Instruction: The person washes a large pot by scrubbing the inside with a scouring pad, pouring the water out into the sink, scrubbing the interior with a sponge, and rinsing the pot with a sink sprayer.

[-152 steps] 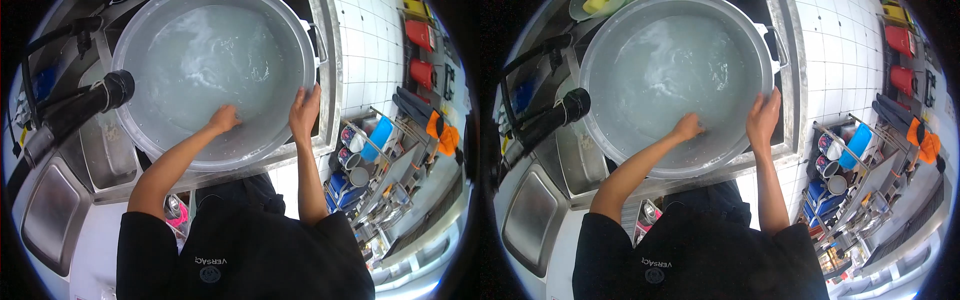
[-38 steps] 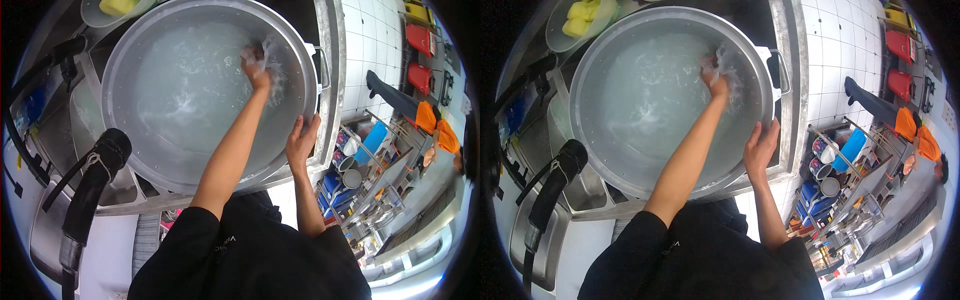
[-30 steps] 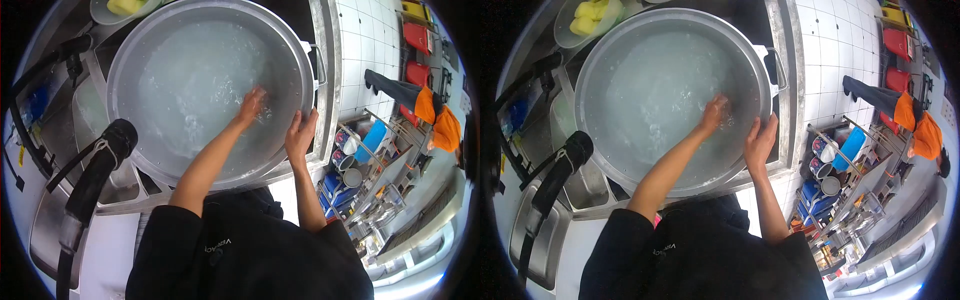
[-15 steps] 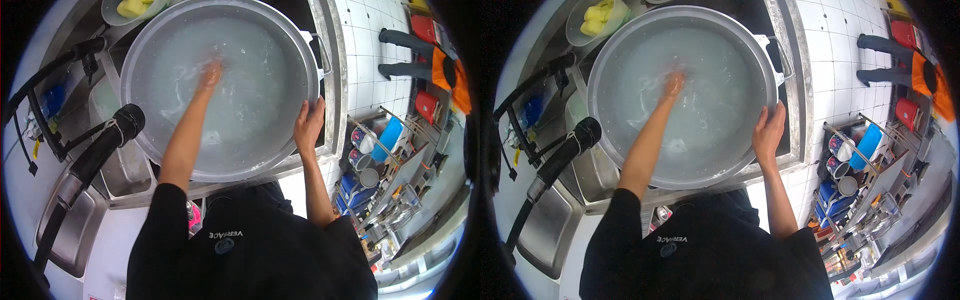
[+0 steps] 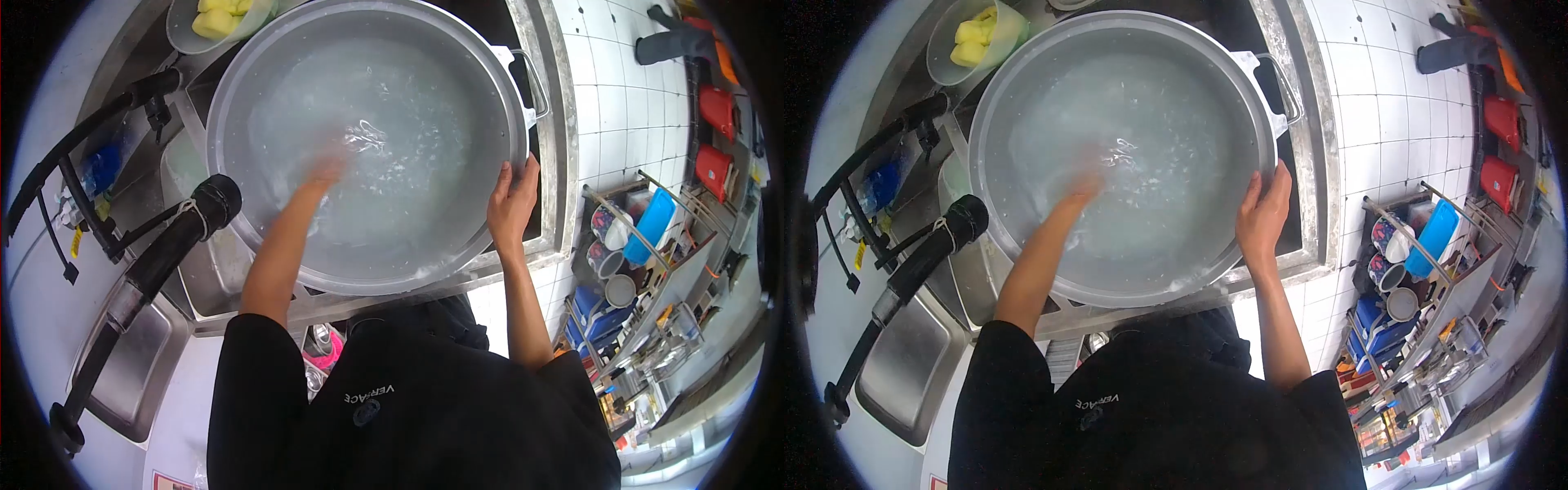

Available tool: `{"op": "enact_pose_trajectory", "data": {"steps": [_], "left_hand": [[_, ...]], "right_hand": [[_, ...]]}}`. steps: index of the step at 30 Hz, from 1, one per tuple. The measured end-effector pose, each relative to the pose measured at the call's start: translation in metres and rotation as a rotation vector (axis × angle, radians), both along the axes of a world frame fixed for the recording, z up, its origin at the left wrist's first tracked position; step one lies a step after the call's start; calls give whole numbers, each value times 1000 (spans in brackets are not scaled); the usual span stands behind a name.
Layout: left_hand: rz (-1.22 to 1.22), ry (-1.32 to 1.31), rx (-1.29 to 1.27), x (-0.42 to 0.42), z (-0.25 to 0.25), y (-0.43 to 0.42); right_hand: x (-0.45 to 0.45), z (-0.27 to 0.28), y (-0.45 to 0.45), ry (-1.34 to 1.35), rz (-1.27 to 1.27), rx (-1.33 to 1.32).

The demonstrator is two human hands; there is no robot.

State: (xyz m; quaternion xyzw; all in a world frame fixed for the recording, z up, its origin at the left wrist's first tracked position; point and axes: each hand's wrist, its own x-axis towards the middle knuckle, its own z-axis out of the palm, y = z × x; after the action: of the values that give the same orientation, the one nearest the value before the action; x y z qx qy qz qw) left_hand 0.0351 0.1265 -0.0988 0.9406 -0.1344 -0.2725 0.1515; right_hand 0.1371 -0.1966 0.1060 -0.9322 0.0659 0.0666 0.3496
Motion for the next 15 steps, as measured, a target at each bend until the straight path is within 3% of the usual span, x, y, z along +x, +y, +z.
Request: {"op": "enact_pose_trajectory", "data": {"steps": [5,9,11,13,15], "left_hand": [[499,60,289,34,15,12],[457,213,474,9,62,-52],[433,321,450,-11,85,-78],[792,199,173,-64,39,-97],[304,701,307,-43,77,-118]], "right_hand": [[1,-4,-1,-46,-7,-14],[3,6,0,-19,-8,18],[4,9,1,-28,-18,13],[3,14,2,2,-17,10],[3,11,2,-26,-14,18]]}}
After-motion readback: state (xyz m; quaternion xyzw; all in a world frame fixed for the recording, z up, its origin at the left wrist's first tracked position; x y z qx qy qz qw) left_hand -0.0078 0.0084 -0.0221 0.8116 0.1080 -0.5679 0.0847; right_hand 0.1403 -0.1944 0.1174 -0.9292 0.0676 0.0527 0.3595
